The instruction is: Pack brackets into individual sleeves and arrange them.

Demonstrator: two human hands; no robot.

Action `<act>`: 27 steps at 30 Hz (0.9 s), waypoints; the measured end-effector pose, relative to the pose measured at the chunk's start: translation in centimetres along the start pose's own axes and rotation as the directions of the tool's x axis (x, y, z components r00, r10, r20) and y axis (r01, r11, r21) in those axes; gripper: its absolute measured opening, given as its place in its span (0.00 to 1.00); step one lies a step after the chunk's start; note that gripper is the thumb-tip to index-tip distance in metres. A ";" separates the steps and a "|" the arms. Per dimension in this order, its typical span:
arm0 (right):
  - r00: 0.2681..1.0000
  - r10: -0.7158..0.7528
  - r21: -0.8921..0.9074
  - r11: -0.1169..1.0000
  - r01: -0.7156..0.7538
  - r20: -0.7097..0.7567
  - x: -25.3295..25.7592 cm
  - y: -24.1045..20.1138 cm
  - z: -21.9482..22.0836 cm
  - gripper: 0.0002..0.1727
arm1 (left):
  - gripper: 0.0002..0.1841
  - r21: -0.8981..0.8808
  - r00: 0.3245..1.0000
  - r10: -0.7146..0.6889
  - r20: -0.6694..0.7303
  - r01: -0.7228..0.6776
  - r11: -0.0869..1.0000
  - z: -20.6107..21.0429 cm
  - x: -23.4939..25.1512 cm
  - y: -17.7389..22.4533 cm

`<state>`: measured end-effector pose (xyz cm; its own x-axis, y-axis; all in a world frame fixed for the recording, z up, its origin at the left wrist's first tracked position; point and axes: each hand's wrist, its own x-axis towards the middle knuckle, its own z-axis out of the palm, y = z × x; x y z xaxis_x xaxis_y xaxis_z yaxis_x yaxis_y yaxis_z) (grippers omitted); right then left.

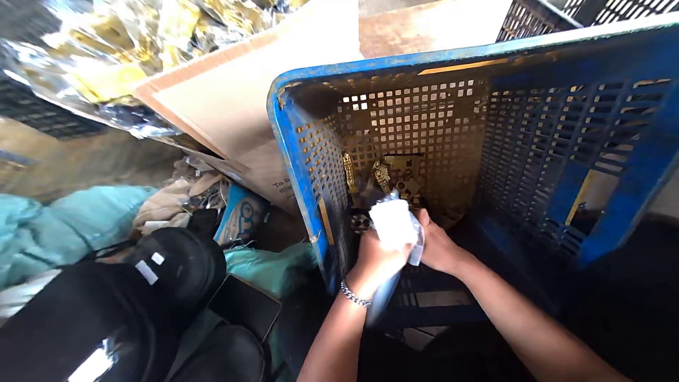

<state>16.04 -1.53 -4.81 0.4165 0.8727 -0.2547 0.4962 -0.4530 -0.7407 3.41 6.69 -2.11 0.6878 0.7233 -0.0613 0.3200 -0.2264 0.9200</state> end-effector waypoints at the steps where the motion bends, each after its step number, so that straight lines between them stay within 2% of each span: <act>1: 1.000 0.002 0.161 0.987 -0.001 -0.005 0.4 0.3 -0.1 0.49 | 0.32 0.062 0.995 0.102 -0.010 -0.101 0.993 0.4 0.2 -0.6; 2: 1.000 0.005 0.331 0.944 -0.008 0.009 0.5 0.3 -0.4 0.51 | 0.34 0.094 0.982 0.182 -0.057 -0.176 0.980 0.8 0.6 -1.3; 4: 0.999 -0.018 0.591 0.807 -0.002 0.028 -0.1 0.3 -1.4 0.51 | 0.33 0.078 0.961 0.195 -0.197 -0.183 0.980 0.5 1.8 -1.9; 6: 0.996 -0.028 0.670 0.738 0.081 -0.089 -0.8 0.4 -2.0 0.38 | 0.29 -0.090 0.966 0.102 -0.236 -0.126 0.988 -0.1 2.0 -1.4; 7: 0.987 -0.001 0.673 0.731 0.110 -0.161 -1.0 0.6 -2.0 0.32 | 0.23 -0.193 0.983 0.061 -0.171 -0.094 0.977 0.1 1.4 -0.7; 8: 0.974 0.034 0.656 0.744 0.123 -0.222 -0.9 0.9 -1.8 0.27 | 0.20 -0.274 0.998 0.033 -0.051 -0.045 0.961 0.5 0.6 0.1; 10: 0.960 0.091 0.580 0.811 0.083 -0.265 -1.1 1.3 -1.7 0.23 | 0.18 -0.395 0.987 0.001 0.160 0.064 0.916 1.2 -0.4 0.8; 12: 0.962 0.089 0.541 0.838 0.068 -0.260 -2.4 2.4 -3.0 0.21 | 0.18 -0.494 0.986 -0.054 0.160 0.127 0.860 0.7 -0.4 1.1; 13: 0.958 0.030 0.579 0.802 0.148 -0.286 -3.5 3.4 -4.1 0.18 | 0.18 -0.545 0.991 -0.060 0.121 0.117 0.830 -0.1 -0.1 0.9; 14: 0.936 -0.079 0.651 0.698 0.297 -0.343 -4.7 4.7 -5.5 0.15 | 0.18 -0.576 0.995 -0.062 0.075 0.094 0.812 -0.9 0.3 0.7; 15: 0.883 -0.213 0.729 0.501 0.466 -0.418 -5.7 6.0 -7.0 0.13 | 0.18 -0.579 0.998 -0.060 0.036 0.070 0.812 -1.5 0.5 0.5; 16: 0.797 -0.339 0.771 0.245 0.588 -0.500 -6.0 6.9 -8.5 0.16 | 0.20 -0.558 0.998 -0.061 0.008 0.055 0.828 -1.7 0.6 0.5; 17: 0.711 -0.401 0.770 0.022 0.638 -0.578 -5.9 6.7 -9.6 0.19 | 0.22 -0.514 0.999 -0.046 -0.020 0.030 0.857 -1.3 0.6 0.4; 18: 0.690 -0.407 0.766 -0.038 0.642 -0.599 -5.5 5.6 -10.2 0.22 | 0.26 -0.434 0.999 -0.002 -0.043 -0.017 0.901 -0.5 0.5 0.1; 19: 0.746 -0.405 0.786 0.099 0.610 -0.528 -5.0 4.6 -10.0 0.24 | 0.30 -0.339 0.996 0.070 -0.057 -0.085 0.937 0.5 0.5 -0.3; 21: 0.927 -0.264 0.732 0.570 0.374 -0.268 -3.9 2.6 -7.8 0.21 | 0.32 -0.152 0.969 0.235 -0.078 -0.244 0.958 2.4 0.8 -0.9; 22: 0.966 -0.201 0.637 0.726 0.259 -0.164 -3.3 1.6 -6.4 0.21 | 0.30 -0.086 0.942 0.319 -0.103 -0.328 0.941 3.1 1.1 -1.1; 23: 0.978 -0.175 0.552 0.807 0.209 -0.115 -2.8 1.1 -5.3 0.17 | 0.29 -0.099 0.931 0.348 -0.108 -0.358 0.928 3.4 1.1 -1.3; 24: 0.982 -0.146 0.536 0.823 0.188 -0.120 -2.6 1.0 -4.5 0.11 | 0.29 -0.187 0.950 0.303 -0.082 -0.313 0.931 3.3 0.8 -1.1; 25: 0.987 -0.108 0.575 0.803 0.159 -0.122 -2.7 1.1 -4.3 0.06 | 0.31 -0.323 0.980 0.199 -0.008 -0.191 0.927 2.8 0.3 -0.3; 27: 0.997 -0.051 0.651 0.755 0.079 -0.062 -3.4 1.3 -4.0 0.06 | 0.27 -0.514 0.982 0.019 0.187 0.082 0.854 1.7 -0.4 1.3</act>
<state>18.36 -5.82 -2.43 0.4371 0.8816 -0.1781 -0.0889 -0.1547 -0.9840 4.66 4.97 -1.55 0.8037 0.5838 -0.1152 -0.0057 0.2011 0.9795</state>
